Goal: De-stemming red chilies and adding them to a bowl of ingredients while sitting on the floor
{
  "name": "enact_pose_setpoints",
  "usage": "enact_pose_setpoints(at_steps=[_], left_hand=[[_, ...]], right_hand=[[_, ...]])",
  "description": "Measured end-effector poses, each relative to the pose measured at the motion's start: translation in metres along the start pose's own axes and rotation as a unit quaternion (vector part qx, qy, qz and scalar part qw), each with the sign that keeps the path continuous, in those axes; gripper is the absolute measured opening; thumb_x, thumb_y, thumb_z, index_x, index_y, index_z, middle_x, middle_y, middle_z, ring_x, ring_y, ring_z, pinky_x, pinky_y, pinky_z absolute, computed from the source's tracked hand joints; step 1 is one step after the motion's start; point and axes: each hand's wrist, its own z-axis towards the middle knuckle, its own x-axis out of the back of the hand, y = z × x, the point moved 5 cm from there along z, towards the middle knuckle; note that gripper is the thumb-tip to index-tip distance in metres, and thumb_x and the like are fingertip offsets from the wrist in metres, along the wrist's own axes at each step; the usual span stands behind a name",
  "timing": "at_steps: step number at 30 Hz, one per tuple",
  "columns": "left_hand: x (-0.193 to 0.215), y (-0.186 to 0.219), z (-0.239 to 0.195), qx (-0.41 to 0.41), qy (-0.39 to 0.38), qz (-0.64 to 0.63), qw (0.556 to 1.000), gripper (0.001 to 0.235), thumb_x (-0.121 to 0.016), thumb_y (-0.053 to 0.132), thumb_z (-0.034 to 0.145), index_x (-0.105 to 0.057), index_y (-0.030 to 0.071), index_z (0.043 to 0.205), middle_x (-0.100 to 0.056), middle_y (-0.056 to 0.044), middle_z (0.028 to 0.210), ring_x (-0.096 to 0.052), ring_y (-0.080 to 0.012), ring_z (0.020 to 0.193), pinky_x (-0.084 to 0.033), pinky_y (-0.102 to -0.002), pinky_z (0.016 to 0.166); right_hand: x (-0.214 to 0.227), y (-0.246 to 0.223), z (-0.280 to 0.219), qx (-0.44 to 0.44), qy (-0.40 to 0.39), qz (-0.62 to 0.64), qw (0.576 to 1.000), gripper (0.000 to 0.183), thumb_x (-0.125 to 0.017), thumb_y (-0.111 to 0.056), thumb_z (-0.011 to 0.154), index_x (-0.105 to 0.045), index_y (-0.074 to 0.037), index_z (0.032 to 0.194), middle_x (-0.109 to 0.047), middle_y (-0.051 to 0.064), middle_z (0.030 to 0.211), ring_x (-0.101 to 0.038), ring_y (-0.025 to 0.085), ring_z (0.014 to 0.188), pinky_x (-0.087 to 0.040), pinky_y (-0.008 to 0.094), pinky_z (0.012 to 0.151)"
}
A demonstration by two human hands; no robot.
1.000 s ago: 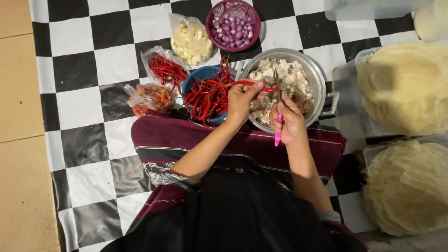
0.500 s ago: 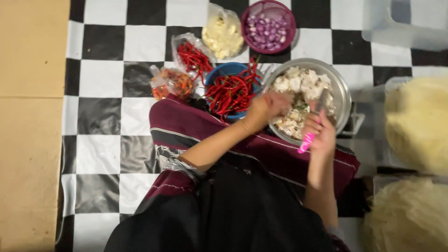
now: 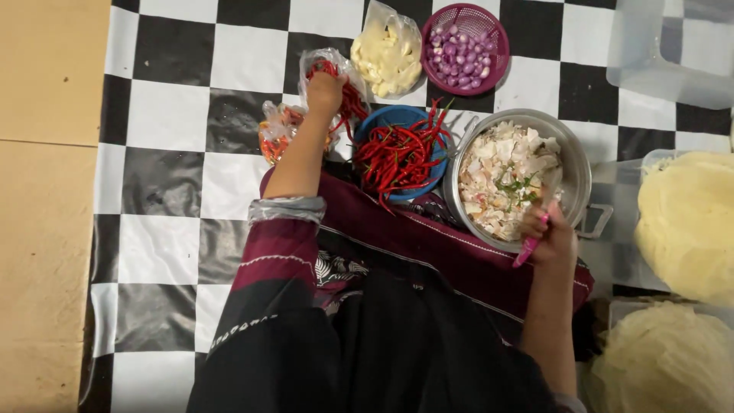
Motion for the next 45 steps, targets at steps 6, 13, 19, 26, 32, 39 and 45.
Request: enact_pose_setpoints(at_steps=[6,13,19,26,32,39,45], left_hand=[[-0.032,0.062,-0.126,-0.509,0.227,0.236,0.796,0.013,-0.069,0.015,0.083,-0.073,0.014,0.070,-0.065,-0.005,0.064,-0.072,-0.0278,0.063,-0.056,-0.040,0.052],[-0.089,0.039,-0.128,-0.443,0.171,0.271,0.838,0.016,-0.064,0.009,0.078,-0.069,0.014,0.064,-0.062,-0.005,0.060,-0.068,-0.0291,0.056,-0.053,-0.046,0.047],[-0.005,0.077,-0.141,-0.303,-0.035,0.166,0.938,0.022,-0.084,0.033,0.080,-0.080,0.025,0.100,-0.075,-0.007,0.078,-0.077,-0.0351,0.080,-0.064,-0.048,0.068],[-0.002,0.130,-0.256,-0.026,-0.268,-0.585,0.765,0.024,-0.082,0.014,0.087,-0.067,0.004,0.103,-0.076,-0.006,0.084,-0.078,-0.0212,0.071,-0.068,-0.031,0.060],[-0.079,0.159,-0.311,0.000,-0.301,-0.639,0.708,0.020,-0.082,0.012,0.087,-0.069,0.006,0.100,-0.076,-0.006,0.085,-0.078,-0.0243,0.073,-0.069,-0.035,0.063],[-0.088,0.177,-0.356,-0.096,-0.374,-0.500,0.775,0.034,-0.080,0.006,0.085,-0.071,-0.002,0.117,-0.071,-0.007,0.084,-0.073,-0.0162,0.060,-0.065,-0.025,0.049],[-0.067,0.194,-0.383,-0.152,-0.408,-0.419,0.797,0.035,-0.082,-0.001,0.080,-0.072,-0.007,0.113,-0.068,-0.011,0.081,-0.070,-0.0143,0.054,-0.062,-0.022,0.045]], right_hand=[[0.030,-0.005,0.001,0.005,0.108,-0.135,0.985,0.018,-0.065,-0.032,0.105,-0.057,-0.017,0.107,-0.061,-0.002,0.091,-0.048,0.004,0.063,-0.037,0.016,0.055],[0.043,-0.010,0.019,0.023,0.083,-0.194,0.977,0.010,-0.057,-0.032,0.107,-0.054,-0.032,0.117,-0.054,-0.004,0.085,-0.042,0.003,0.061,-0.031,0.014,0.053],[0.028,-0.003,0.010,0.033,0.101,-0.208,0.972,0.019,-0.057,-0.035,0.107,-0.060,-0.028,0.125,-0.059,-0.002,0.085,-0.046,0.004,0.062,-0.036,0.016,0.054],[-0.033,0.019,0.000,0.072,0.110,-0.316,0.940,0.048,-0.052,-0.028,0.108,-0.040,-0.024,0.155,-0.049,0.000,0.078,-0.047,0.009,0.057,-0.039,0.018,0.050],[-0.075,0.037,-0.010,0.138,0.006,-0.247,0.959,0.057,-0.054,-0.016,0.107,-0.036,-0.018,0.161,-0.054,0.010,0.076,-0.048,0.015,0.050,-0.043,0.022,0.042],[-0.080,0.022,-0.028,0.192,-0.017,-0.284,0.939,0.059,-0.054,-0.010,0.105,-0.036,-0.010,0.161,-0.056,0.015,0.075,-0.049,0.017,0.045,-0.043,0.025,0.037],[-0.071,0.019,-0.022,0.181,-0.003,-0.266,0.947,0.061,-0.059,-0.006,0.102,-0.039,-0.014,0.159,-0.055,0.018,0.071,-0.051,0.023,0.041,-0.041,0.028,0.031]])
